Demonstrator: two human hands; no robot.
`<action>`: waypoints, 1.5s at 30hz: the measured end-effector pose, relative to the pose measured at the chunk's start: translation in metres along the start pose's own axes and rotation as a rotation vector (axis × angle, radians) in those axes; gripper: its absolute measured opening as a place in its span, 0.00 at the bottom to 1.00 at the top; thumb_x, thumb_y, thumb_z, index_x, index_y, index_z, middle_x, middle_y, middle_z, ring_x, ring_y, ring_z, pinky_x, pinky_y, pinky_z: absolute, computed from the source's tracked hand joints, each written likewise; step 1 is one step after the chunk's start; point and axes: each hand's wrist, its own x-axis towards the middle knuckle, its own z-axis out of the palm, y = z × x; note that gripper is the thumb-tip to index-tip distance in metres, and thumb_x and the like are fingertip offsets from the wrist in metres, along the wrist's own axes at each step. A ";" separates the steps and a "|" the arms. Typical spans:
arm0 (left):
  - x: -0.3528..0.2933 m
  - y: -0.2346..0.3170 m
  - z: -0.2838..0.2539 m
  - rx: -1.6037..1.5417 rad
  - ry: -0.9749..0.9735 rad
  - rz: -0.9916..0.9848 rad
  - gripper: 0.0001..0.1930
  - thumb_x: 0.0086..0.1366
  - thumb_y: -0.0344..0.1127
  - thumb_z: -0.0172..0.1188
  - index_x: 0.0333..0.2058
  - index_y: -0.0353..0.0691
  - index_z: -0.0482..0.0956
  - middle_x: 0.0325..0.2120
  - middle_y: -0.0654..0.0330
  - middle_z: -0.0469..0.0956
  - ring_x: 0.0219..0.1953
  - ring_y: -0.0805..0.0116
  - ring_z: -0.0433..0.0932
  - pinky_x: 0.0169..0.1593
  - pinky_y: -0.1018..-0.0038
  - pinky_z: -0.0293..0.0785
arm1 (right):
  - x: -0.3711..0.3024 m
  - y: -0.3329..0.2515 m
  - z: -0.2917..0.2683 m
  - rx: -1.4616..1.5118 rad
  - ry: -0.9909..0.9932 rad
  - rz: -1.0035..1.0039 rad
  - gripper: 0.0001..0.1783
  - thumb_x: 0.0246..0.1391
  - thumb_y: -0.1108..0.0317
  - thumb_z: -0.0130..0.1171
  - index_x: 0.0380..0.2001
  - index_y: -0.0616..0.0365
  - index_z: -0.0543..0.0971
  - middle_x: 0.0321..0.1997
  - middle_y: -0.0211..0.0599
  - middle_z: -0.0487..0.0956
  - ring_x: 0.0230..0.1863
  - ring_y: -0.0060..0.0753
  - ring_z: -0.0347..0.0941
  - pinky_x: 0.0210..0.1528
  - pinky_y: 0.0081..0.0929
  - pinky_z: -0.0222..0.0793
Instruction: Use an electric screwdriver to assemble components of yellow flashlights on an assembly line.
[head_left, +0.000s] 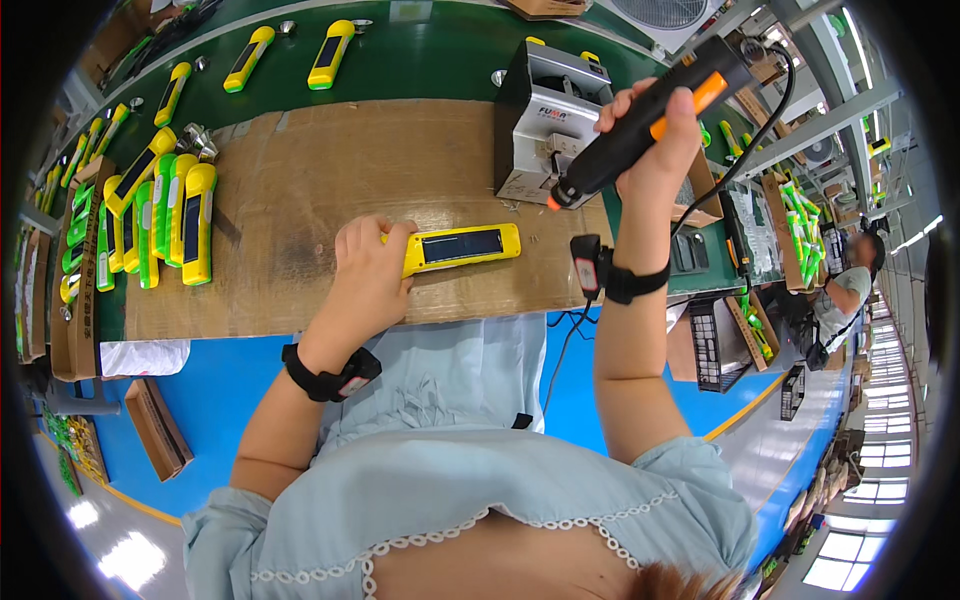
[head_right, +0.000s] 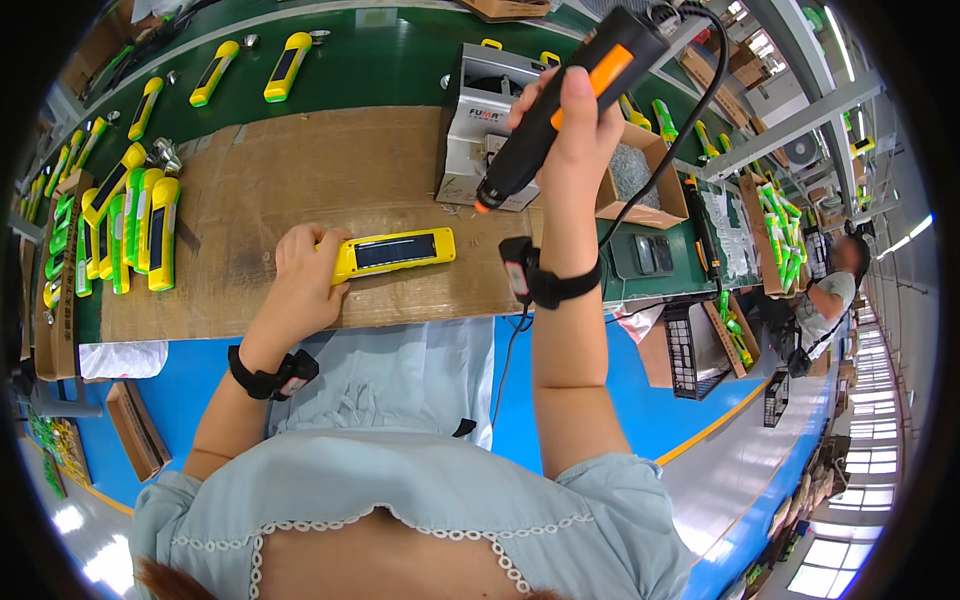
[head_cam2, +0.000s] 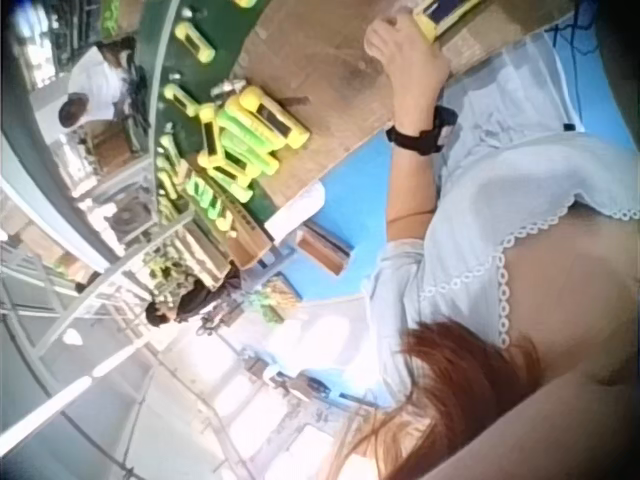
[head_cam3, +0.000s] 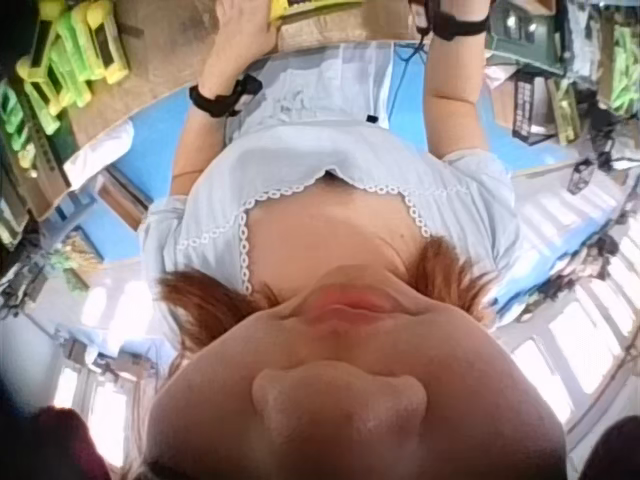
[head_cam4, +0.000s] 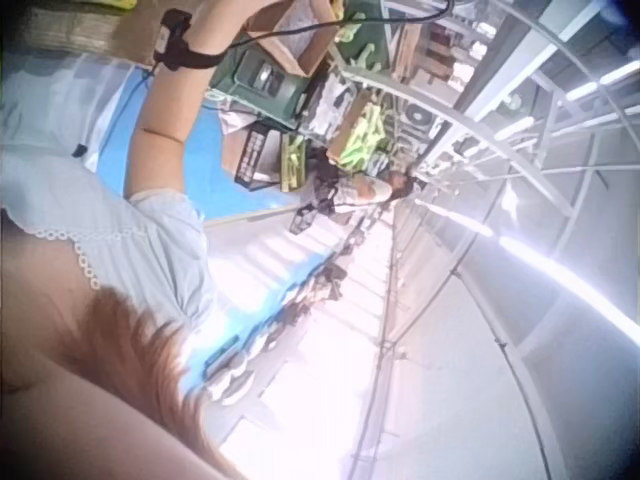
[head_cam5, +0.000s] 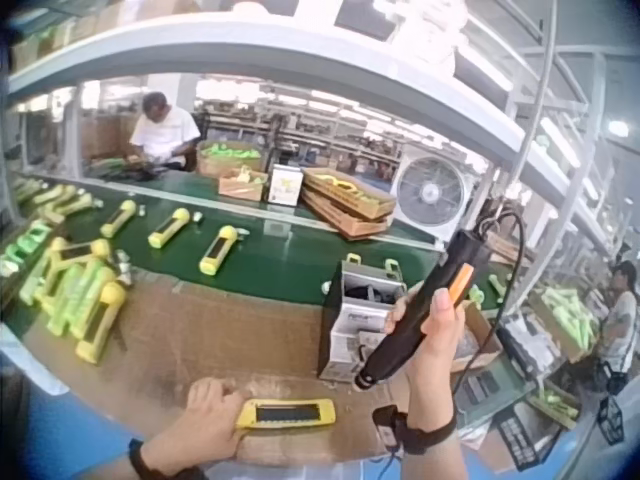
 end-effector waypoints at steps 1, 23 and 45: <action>-0.001 0.000 0.001 -0.010 0.007 0.003 0.28 0.44 0.24 0.63 0.48 0.41 0.67 0.42 0.48 0.64 0.50 0.47 0.62 0.54 0.59 0.56 | -0.009 0.001 0.001 0.081 -0.030 0.030 0.32 0.49 0.38 0.51 0.33 0.62 0.69 0.24 0.39 0.69 0.23 0.35 0.67 0.29 0.31 0.66; -0.006 -0.006 0.010 -0.080 0.057 0.011 0.32 0.39 0.18 0.56 0.49 0.37 0.66 0.42 0.49 0.65 0.48 0.49 0.63 0.54 0.60 0.56 | -0.065 0.018 0.096 0.359 -0.142 -0.005 0.23 0.50 0.51 0.56 0.35 0.63 0.69 0.23 0.41 0.72 0.23 0.31 0.71 0.26 0.24 0.70; 0.005 -0.015 0.008 -0.038 0.034 0.020 0.30 0.37 0.25 0.56 0.46 0.30 0.65 0.40 0.45 0.65 0.47 0.47 0.63 0.54 0.53 0.54 | -0.065 0.045 0.120 0.283 -0.278 0.071 0.30 0.42 0.48 0.66 0.36 0.63 0.69 0.25 0.36 0.73 0.25 0.24 0.70 0.28 0.21 0.67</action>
